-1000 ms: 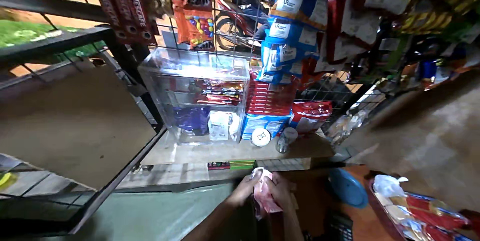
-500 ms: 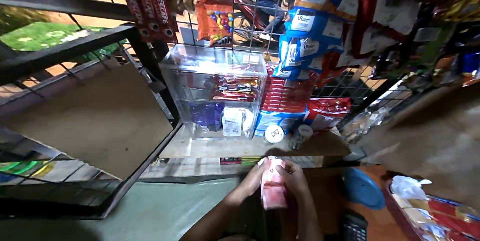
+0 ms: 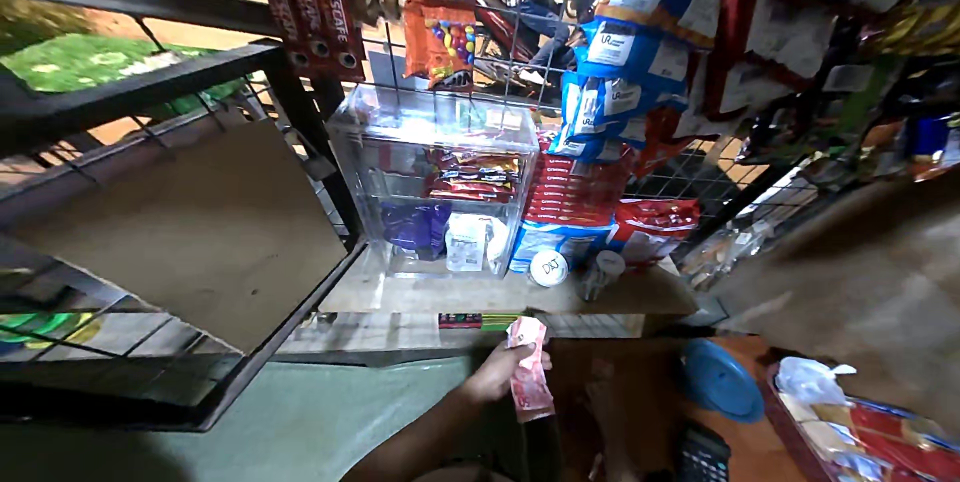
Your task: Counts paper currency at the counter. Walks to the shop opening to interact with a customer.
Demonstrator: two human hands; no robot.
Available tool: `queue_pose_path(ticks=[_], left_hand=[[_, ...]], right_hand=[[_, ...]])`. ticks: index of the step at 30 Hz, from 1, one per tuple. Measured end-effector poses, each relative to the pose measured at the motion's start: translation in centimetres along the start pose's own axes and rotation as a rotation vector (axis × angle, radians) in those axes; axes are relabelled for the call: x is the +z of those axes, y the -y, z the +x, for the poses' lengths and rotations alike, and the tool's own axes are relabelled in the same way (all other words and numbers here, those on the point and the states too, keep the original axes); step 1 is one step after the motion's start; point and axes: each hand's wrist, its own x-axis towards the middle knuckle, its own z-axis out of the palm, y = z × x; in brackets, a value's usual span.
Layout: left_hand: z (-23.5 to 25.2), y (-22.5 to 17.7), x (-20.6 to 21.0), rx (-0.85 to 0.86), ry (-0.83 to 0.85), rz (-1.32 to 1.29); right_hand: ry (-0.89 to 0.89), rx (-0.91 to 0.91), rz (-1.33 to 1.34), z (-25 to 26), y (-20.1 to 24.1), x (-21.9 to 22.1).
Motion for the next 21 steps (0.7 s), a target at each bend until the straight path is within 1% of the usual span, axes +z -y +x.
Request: queue_pose_path(ticks=[1,3,5,7,10,13,15,17,19,21], left_hand=[[0.1,0.0,-0.5,0.006,0.003,-0.002],[0.3,0.0,-1.1,0.011,-0.01,-0.006],[0.5,0.2,-1.4,0.015,-0.025,-0.005],[0.6,0.3,-1.5,0.014,-0.03,0.012],[0.9,0.6,-1.8,0.016,-0.031,0.044],[1.3,0.9,-2.1,0.028,-0.018,0.098],[1.6,1.1,-2.2,0.069,0.004,0.187],[1.9,1.4,-2.1,0.112,0.025,0.288],[2.2,1.7,-1.8,0.142,0.044,0.346],[2.3,1.7,-1.1,0.144,0.075,0.352]], right_hand=[[0.038,0.026,-0.057,-0.1,-1.2,1.0],[0.029,0.156,-0.022,-0.8,-2.2,2.2],[0.039,0.275,0.019,-2.5,-1.1,1.2],[0.014,0.312,0.032,-3.6,-0.5,0.7],[-0.067,0.336,0.077,-4.0,-1.1,0.8],[-0.259,0.388,0.17,-4.4,-1.2,-0.5],[-0.411,0.386,0.292,-5.7,0.0,-2.8],[-0.506,0.337,0.419,-7.1,2.1,-5.4],[-0.534,0.231,0.557,-8.5,4.6,-7.6],[-0.512,0.09,0.668,-9.5,7.4,-9.2]])
